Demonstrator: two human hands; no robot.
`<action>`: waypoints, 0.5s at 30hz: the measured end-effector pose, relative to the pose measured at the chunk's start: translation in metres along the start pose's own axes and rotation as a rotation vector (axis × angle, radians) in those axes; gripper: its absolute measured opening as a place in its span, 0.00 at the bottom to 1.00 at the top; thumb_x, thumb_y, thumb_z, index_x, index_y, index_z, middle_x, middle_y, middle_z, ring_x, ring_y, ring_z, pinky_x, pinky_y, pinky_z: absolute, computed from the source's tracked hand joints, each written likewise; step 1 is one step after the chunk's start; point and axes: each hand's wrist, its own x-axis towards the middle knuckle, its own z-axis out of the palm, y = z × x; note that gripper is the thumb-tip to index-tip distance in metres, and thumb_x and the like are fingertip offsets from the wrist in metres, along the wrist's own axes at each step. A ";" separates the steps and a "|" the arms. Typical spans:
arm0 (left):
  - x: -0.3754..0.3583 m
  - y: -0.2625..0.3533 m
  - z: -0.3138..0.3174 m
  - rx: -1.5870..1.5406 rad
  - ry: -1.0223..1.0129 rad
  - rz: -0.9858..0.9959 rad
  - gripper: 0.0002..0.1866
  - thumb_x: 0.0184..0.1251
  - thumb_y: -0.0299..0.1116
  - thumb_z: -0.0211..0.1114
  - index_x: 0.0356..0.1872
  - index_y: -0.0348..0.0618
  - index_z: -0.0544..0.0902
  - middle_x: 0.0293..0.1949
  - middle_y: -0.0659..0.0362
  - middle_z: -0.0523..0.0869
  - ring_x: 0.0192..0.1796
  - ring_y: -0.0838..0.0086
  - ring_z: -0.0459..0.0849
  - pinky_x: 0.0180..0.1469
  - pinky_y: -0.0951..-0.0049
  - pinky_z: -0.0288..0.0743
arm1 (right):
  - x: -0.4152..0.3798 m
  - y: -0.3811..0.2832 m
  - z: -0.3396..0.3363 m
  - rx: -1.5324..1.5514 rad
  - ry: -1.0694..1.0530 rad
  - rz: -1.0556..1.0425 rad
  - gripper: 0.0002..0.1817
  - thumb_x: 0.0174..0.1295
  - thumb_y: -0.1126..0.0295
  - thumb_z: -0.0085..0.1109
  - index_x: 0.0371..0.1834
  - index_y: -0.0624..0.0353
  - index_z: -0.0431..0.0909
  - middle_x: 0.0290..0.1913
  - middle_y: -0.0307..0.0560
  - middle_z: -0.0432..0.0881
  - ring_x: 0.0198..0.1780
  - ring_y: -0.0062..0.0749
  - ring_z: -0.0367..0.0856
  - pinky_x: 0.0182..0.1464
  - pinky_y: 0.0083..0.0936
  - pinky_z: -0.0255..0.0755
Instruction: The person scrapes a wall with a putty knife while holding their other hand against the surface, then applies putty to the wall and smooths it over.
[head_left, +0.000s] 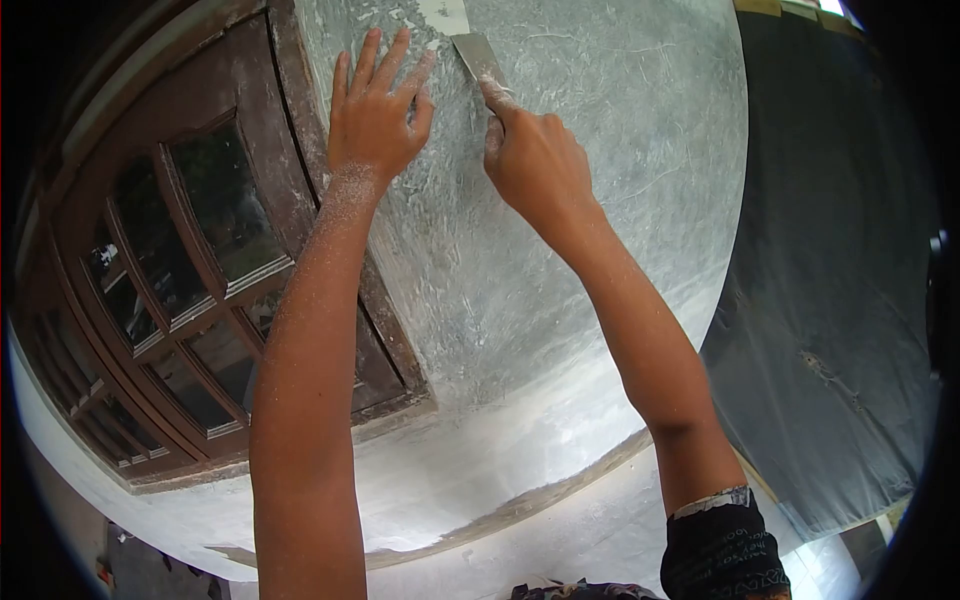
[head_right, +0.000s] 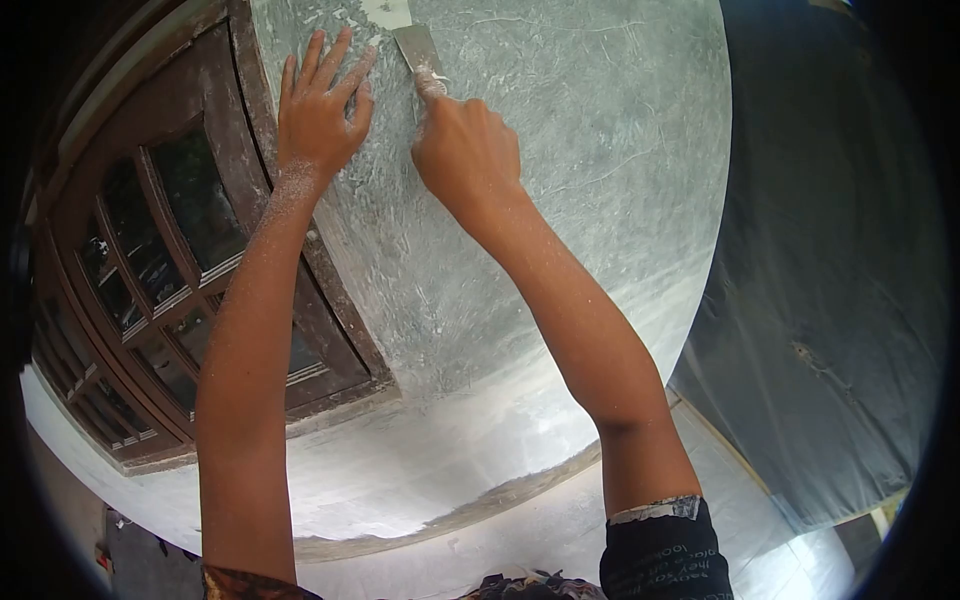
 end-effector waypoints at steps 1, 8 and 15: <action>0.001 0.000 -0.001 -0.018 0.018 0.005 0.27 0.73 0.42 0.58 0.74 0.63 0.76 0.79 0.62 0.68 0.84 0.64 0.57 0.85 0.48 0.44 | -0.004 -0.002 0.001 -0.006 0.010 0.004 0.29 0.67 0.70 0.56 0.74 0.46 0.74 0.29 0.65 0.85 0.32 0.61 0.87 0.37 0.53 0.80; 0.002 0.003 -0.003 -0.037 0.012 -0.039 0.29 0.72 0.41 0.57 0.72 0.46 0.76 0.79 0.61 0.69 0.83 0.66 0.59 0.85 0.51 0.46 | -0.007 -0.009 0.000 -0.027 -0.054 0.005 0.29 0.67 0.71 0.55 0.73 0.47 0.74 0.29 0.64 0.85 0.32 0.60 0.88 0.36 0.51 0.81; 0.001 0.004 -0.005 -0.054 0.013 -0.054 0.29 0.72 0.41 0.57 0.72 0.45 0.76 0.78 0.61 0.70 0.83 0.68 0.59 0.85 0.51 0.46 | -0.029 -0.013 -0.004 -0.091 -0.120 -0.002 0.31 0.63 0.73 0.56 0.72 0.49 0.74 0.31 0.62 0.86 0.35 0.60 0.89 0.35 0.51 0.81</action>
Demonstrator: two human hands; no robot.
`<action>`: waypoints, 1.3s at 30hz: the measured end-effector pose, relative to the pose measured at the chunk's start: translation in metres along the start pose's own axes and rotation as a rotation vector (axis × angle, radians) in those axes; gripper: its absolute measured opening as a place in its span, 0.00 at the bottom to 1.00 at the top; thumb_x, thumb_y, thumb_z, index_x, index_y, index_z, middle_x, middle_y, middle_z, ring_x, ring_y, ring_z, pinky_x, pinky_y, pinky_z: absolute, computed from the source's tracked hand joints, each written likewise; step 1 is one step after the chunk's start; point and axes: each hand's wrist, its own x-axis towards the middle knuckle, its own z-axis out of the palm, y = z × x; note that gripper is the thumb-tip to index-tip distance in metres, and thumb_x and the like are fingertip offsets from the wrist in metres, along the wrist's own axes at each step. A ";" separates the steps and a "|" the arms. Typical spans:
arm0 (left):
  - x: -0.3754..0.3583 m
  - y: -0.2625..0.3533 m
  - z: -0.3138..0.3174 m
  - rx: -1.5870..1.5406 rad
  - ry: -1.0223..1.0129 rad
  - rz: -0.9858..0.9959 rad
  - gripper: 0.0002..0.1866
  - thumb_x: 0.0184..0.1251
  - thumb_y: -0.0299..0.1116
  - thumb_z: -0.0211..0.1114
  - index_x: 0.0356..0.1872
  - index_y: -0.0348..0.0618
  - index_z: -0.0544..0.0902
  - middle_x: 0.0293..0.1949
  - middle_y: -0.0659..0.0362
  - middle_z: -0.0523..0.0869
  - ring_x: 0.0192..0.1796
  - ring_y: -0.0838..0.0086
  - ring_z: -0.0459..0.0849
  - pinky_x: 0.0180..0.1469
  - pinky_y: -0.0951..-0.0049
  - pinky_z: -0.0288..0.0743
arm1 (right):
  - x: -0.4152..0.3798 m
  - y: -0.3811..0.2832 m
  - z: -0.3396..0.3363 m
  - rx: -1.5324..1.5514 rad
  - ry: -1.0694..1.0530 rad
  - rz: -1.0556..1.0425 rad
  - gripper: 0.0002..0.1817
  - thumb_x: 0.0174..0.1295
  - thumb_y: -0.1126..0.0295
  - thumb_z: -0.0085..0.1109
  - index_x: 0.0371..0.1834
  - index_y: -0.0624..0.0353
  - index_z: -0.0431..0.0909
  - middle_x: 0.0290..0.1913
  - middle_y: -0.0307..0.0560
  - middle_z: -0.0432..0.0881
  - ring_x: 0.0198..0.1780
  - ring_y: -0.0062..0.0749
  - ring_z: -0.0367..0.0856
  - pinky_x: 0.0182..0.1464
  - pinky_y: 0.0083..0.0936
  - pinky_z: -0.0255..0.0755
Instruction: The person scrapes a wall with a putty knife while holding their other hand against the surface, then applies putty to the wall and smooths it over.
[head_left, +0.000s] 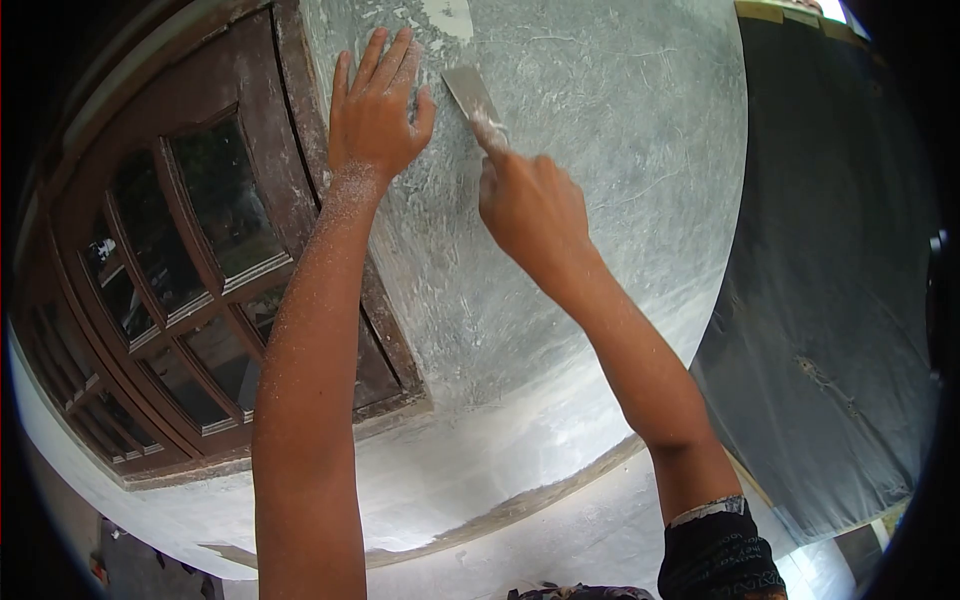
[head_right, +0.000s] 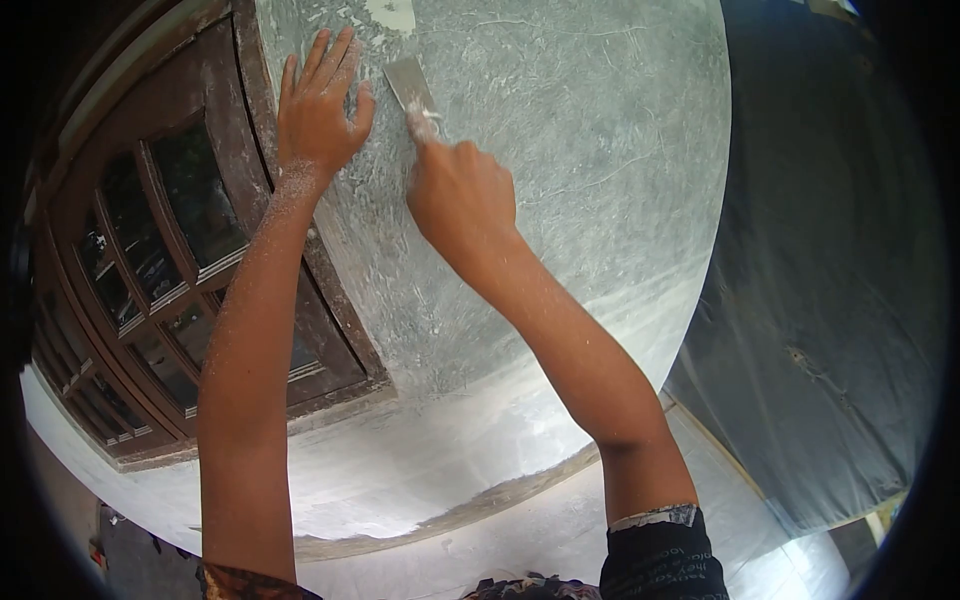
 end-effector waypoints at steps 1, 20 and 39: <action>0.001 0.000 0.000 0.005 -0.002 -0.004 0.29 0.72 0.40 0.58 0.72 0.45 0.76 0.78 0.60 0.70 0.83 0.68 0.59 0.84 0.51 0.46 | 0.003 0.001 0.000 -0.003 0.003 -0.005 0.31 0.63 0.73 0.56 0.72 0.49 0.74 0.31 0.62 0.86 0.35 0.60 0.89 0.35 0.51 0.81; -0.001 0.000 0.001 0.014 0.005 -0.012 0.29 0.72 0.40 0.57 0.73 0.44 0.75 0.78 0.60 0.70 0.83 0.69 0.60 0.84 0.51 0.46 | 0.007 0.003 0.003 0.012 0.106 -0.060 0.27 0.68 0.71 0.56 0.72 0.50 0.76 0.26 0.62 0.84 0.28 0.57 0.86 0.32 0.50 0.79; 0.002 -0.001 0.001 -0.009 0.038 0.000 0.28 0.71 0.38 0.58 0.71 0.42 0.77 0.77 0.60 0.71 0.82 0.69 0.62 0.84 0.50 0.48 | 0.011 -0.002 0.005 0.070 0.116 -0.047 0.27 0.68 0.70 0.56 0.73 0.47 0.75 0.26 0.62 0.84 0.29 0.59 0.86 0.33 0.52 0.79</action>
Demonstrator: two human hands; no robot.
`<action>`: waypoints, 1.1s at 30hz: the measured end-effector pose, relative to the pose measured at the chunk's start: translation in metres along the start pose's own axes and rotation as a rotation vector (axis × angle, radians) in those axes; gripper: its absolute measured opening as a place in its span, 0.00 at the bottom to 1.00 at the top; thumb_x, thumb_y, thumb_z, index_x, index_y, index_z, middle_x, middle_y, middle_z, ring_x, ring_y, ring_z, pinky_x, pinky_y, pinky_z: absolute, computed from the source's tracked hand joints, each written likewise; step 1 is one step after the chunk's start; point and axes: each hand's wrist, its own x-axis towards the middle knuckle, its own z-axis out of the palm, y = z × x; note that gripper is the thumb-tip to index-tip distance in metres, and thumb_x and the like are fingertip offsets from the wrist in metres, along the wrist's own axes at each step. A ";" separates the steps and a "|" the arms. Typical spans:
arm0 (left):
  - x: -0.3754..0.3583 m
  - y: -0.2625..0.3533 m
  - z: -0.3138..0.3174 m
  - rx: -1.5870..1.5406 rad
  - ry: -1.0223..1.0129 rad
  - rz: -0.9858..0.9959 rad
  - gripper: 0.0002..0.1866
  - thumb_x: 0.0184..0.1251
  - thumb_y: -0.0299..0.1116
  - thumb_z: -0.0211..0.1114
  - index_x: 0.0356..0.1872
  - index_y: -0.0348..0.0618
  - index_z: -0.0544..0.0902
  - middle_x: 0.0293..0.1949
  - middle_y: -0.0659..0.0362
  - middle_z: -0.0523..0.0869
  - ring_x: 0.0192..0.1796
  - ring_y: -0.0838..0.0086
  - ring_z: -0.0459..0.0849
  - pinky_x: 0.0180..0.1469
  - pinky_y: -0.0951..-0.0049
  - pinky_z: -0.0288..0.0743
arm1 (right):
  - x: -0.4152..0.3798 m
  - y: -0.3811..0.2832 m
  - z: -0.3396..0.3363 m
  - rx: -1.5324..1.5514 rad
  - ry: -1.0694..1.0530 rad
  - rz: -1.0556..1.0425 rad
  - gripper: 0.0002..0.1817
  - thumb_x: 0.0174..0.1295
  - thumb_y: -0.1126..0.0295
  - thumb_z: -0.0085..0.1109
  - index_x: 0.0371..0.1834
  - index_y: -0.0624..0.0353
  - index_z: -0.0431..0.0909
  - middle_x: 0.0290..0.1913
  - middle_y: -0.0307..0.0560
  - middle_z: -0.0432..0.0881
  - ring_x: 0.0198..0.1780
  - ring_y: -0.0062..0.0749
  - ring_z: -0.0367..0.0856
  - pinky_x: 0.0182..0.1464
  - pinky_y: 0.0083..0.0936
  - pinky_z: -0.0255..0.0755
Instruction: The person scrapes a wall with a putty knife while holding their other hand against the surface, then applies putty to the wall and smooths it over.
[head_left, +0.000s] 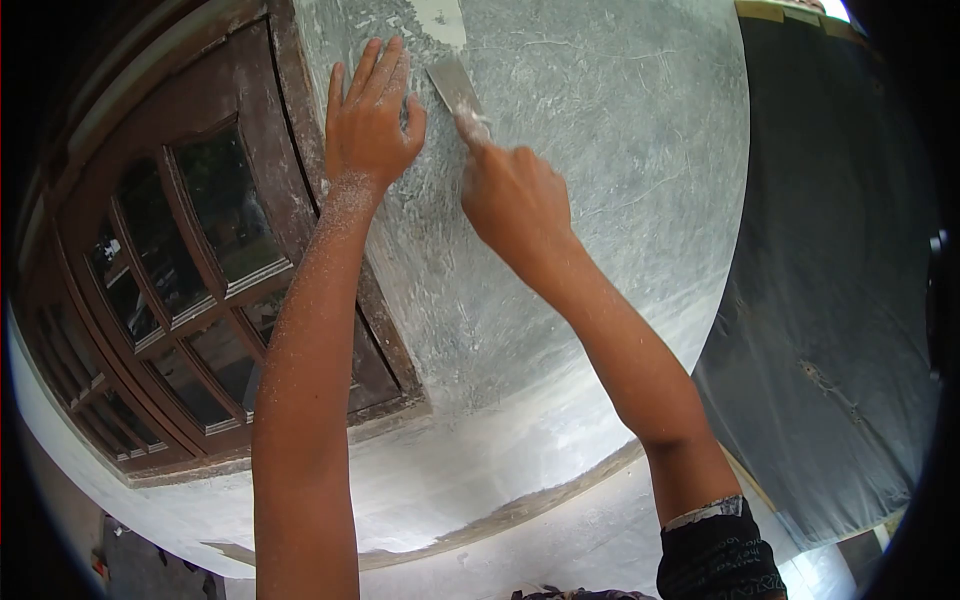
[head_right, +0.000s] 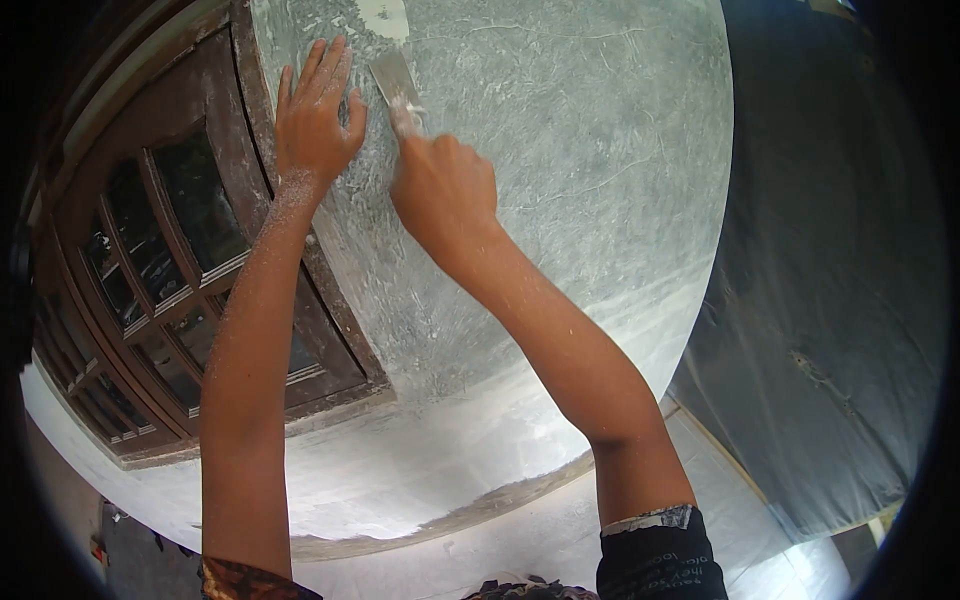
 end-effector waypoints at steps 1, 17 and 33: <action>0.000 0.001 0.000 0.000 0.001 -0.001 0.28 0.72 0.38 0.58 0.71 0.42 0.77 0.77 0.60 0.71 0.82 0.69 0.62 0.84 0.51 0.48 | -0.004 0.001 0.000 -0.003 -0.001 0.001 0.27 0.68 0.70 0.56 0.73 0.47 0.75 0.26 0.62 0.84 0.29 0.59 0.86 0.33 0.52 0.79; -0.001 0.002 -0.001 -0.010 0.001 -0.007 0.28 0.71 0.37 0.59 0.72 0.46 0.77 0.78 0.61 0.71 0.81 0.68 0.64 0.83 0.51 0.52 | 0.014 0.010 0.001 0.030 -0.012 0.059 0.27 0.69 0.68 0.55 0.73 0.44 0.74 0.28 0.64 0.85 0.31 0.61 0.87 0.37 0.55 0.79; -0.001 0.002 0.000 0.001 -0.009 -0.013 0.28 0.70 0.37 0.60 0.72 0.47 0.76 0.78 0.61 0.71 0.81 0.68 0.63 0.83 0.51 0.51 | -0.003 0.018 -0.008 -0.037 -0.064 0.110 0.25 0.71 0.69 0.54 0.72 0.49 0.77 0.28 0.64 0.86 0.30 0.60 0.87 0.37 0.50 0.80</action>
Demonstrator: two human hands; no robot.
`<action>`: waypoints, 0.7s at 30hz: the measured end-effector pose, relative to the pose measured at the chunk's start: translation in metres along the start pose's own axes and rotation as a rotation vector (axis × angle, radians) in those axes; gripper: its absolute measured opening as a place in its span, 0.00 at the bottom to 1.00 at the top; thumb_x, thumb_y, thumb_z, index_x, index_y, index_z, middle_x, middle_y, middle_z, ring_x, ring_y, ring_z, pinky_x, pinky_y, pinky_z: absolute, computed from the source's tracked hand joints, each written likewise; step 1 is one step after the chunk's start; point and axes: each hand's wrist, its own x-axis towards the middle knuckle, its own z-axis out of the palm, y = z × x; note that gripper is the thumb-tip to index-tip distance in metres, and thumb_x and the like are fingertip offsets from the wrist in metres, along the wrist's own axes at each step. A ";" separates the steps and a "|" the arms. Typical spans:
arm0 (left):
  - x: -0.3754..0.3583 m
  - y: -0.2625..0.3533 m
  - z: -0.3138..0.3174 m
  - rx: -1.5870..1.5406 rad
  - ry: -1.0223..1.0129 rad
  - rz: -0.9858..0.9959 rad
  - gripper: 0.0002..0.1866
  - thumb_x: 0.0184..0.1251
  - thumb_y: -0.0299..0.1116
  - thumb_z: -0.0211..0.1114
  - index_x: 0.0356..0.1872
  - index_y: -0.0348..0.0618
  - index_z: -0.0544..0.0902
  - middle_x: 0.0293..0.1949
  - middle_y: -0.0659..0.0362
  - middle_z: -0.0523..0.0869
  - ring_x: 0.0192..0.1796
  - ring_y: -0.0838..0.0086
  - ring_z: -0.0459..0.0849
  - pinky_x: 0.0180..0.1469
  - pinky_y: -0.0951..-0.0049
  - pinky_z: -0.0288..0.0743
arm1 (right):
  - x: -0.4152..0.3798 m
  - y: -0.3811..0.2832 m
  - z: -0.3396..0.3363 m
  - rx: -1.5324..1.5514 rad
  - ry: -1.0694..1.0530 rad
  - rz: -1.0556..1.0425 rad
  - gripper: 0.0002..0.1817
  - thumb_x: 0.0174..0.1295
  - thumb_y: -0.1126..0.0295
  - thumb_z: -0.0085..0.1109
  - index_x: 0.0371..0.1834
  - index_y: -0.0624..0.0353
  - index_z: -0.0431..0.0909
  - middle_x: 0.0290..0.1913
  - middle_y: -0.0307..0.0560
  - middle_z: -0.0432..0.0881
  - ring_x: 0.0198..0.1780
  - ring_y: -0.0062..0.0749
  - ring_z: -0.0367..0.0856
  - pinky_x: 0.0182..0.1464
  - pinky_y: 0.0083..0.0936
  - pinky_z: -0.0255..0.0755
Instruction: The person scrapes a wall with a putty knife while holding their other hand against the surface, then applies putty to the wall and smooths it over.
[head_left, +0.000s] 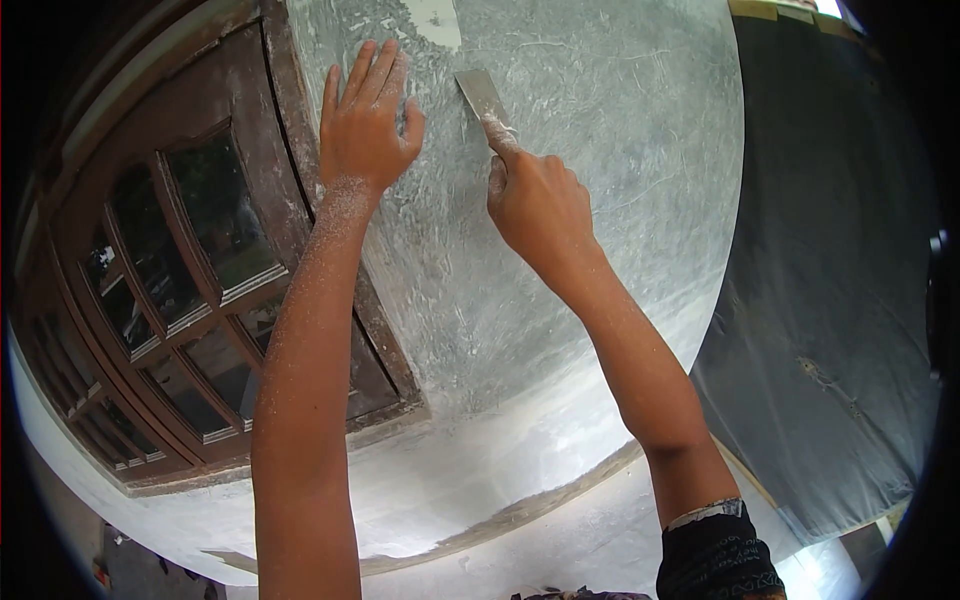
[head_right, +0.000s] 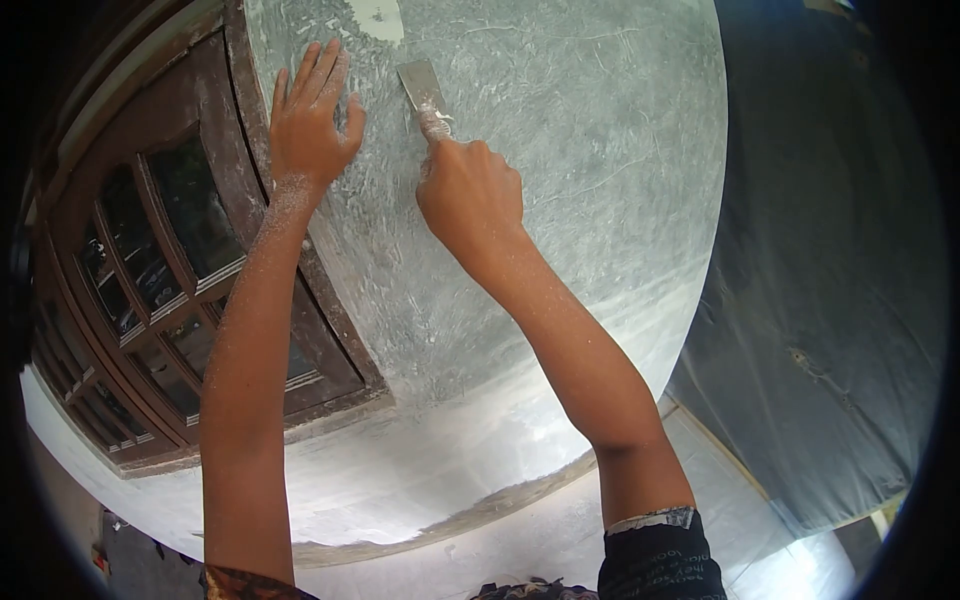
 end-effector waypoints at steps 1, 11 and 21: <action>0.001 0.000 0.000 0.000 -0.002 -0.001 0.29 0.70 0.37 0.60 0.72 0.47 0.76 0.78 0.61 0.71 0.81 0.68 0.63 0.83 0.51 0.51 | 0.008 0.001 0.000 -0.002 0.003 -0.004 0.25 0.71 0.69 0.54 0.72 0.49 0.77 0.28 0.64 0.86 0.30 0.60 0.87 0.37 0.50 0.80; 0.002 0.000 -0.002 0.012 -0.019 0.000 0.29 0.70 0.37 0.61 0.72 0.46 0.76 0.78 0.61 0.71 0.82 0.67 0.62 0.83 0.51 0.51 | 0.012 0.005 -0.007 -0.012 0.027 -0.026 0.25 0.70 0.68 0.56 0.71 0.48 0.77 0.28 0.65 0.85 0.30 0.59 0.86 0.37 0.49 0.80; 0.002 0.001 -0.001 -0.001 -0.005 0.004 0.28 0.70 0.37 0.61 0.72 0.46 0.77 0.78 0.61 0.71 0.82 0.67 0.63 0.83 0.51 0.51 | 0.013 0.006 -0.001 0.011 0.053 -0.071 0.26 0.69 0.69 0.55 0.72 0.49 0.76 0.29 0.66 0.85 0.30 0.59 0.86 0.36 0.50 0.80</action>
